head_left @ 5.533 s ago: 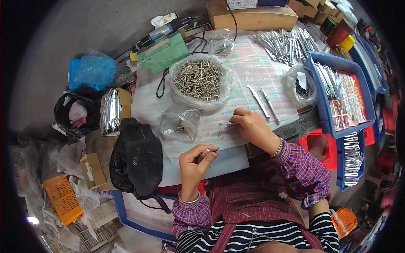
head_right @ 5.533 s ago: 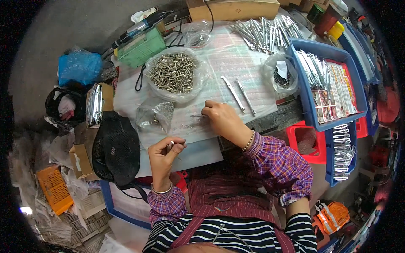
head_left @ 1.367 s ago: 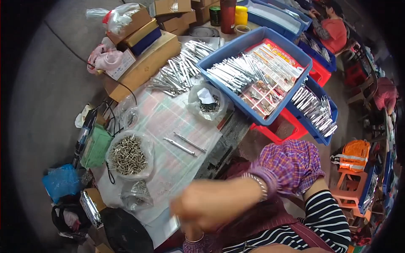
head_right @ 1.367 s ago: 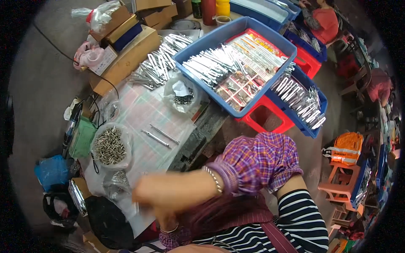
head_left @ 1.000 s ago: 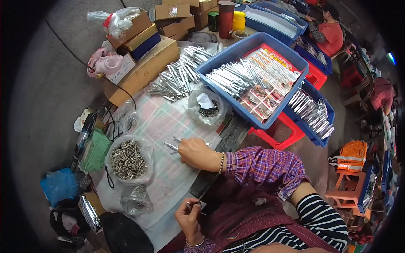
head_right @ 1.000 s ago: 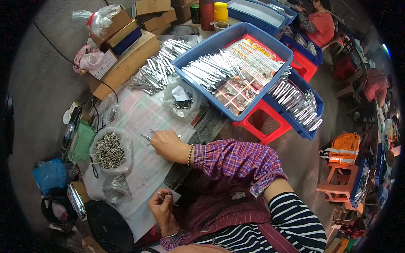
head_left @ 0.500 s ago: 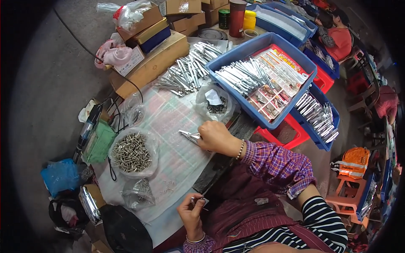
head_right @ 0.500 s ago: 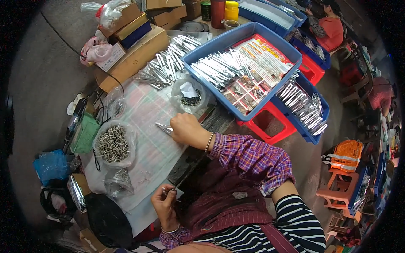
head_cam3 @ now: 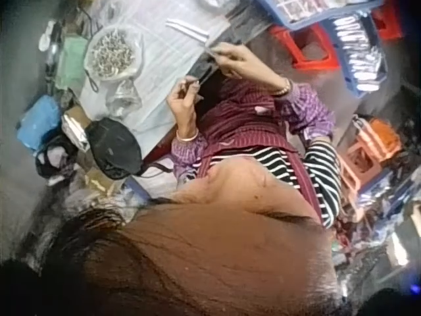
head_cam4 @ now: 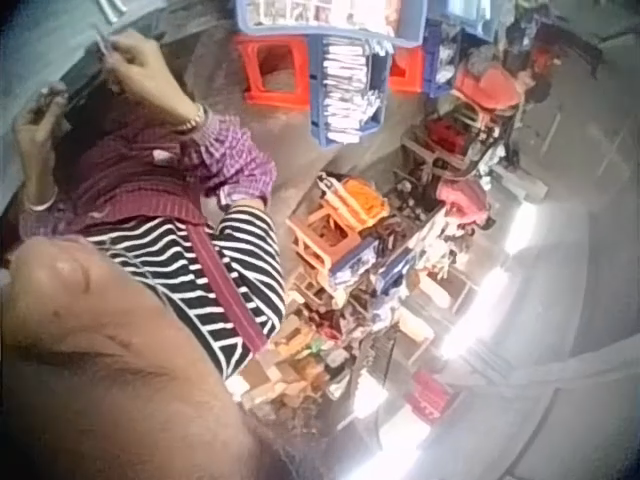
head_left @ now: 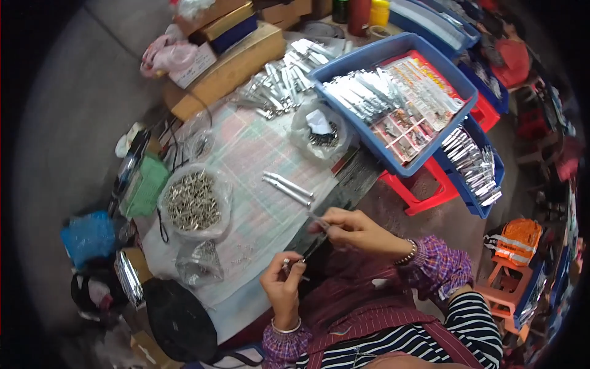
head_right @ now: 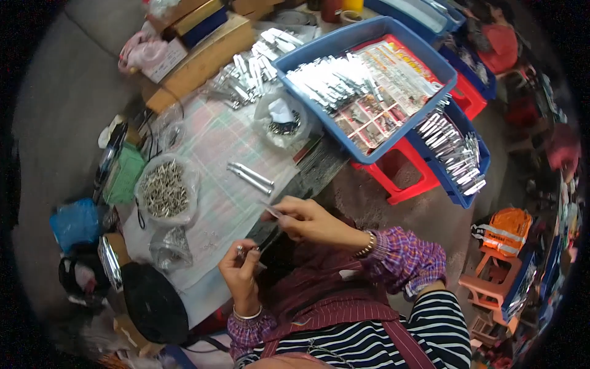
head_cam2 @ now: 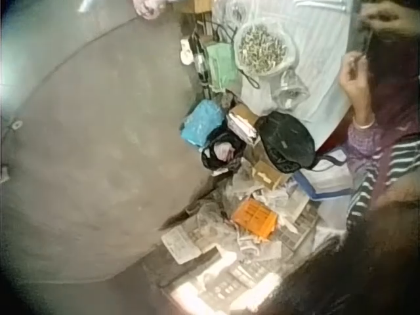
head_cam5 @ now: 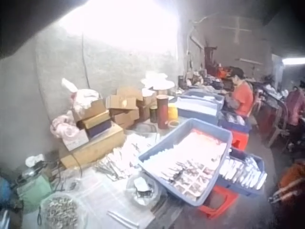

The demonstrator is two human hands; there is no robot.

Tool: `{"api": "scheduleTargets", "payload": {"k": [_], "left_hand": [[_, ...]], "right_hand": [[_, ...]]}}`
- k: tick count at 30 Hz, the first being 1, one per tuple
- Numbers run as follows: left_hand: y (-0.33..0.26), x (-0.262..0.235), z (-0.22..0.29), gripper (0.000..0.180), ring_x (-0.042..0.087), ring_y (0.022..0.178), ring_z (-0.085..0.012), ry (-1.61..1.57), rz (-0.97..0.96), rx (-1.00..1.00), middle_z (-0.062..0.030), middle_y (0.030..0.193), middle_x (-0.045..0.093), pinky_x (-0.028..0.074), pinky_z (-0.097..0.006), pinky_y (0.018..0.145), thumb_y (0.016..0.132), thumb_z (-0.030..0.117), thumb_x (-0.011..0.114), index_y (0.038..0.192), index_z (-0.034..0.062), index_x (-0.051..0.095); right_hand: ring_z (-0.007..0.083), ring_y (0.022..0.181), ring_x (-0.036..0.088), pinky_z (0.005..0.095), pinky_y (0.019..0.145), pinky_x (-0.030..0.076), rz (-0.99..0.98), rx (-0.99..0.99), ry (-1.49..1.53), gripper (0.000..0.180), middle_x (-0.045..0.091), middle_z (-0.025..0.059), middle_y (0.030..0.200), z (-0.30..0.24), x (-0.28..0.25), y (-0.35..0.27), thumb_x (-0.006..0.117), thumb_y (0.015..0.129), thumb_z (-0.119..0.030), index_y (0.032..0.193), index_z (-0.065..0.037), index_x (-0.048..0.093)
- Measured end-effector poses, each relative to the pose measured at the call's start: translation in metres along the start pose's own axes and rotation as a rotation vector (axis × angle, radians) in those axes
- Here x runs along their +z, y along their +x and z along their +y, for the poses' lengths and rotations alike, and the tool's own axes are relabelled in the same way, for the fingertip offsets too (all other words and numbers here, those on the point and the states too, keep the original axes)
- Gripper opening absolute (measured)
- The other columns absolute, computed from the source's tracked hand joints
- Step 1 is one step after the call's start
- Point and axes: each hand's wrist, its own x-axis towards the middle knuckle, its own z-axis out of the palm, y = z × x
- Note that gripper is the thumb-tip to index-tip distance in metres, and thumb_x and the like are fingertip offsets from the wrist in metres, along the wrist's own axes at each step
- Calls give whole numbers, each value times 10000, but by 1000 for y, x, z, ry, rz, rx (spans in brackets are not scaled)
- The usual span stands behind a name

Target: Assembling small metal components by manually joining metal pins and brackets at a workbench.

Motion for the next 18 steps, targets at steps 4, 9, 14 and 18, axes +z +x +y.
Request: {"api": "scheduleTargets", "payload": {"k": [4,9,14,18], "left_hand": [[5,19,3,79,438,648,-32,5,-92,15,39,744,519,320,-170,566,766,-26,628,836,3,606],[2,22,-15,83,491,734,-59,51,-140,96,-8,831,560,371,-184,633,764,-40,625,844,-21,614],[-2,20,-22,84,507,745,-72,23,-117,96,-27,842,566,387,-193,639,759,-49,633,837,-27,613],[-3,21,-24,84,511,742,-80,39,-106,128,-34,840,567,388,-194,639,751,-67,632,821,-25,612]], "right_hand": [[81,703,508,224,610,434,72,439,811,234,544,0,836,30,15,-30,567,883,-123,1083,-1,571],[87,734,545,212,670,486,87,536,952,197,570,20,895,42,25,-41,563,888,-106,1064,-16,550],[86,755,539,220,671,492,30,564,1021,183,575,23,891,45,29,-45,554,899,-133,1042,-18,556],[86,745,536,228,666,496,40,572,1028,162,579,29,888,47,31,-46,548,903,-139,1012,-20,558]]}}
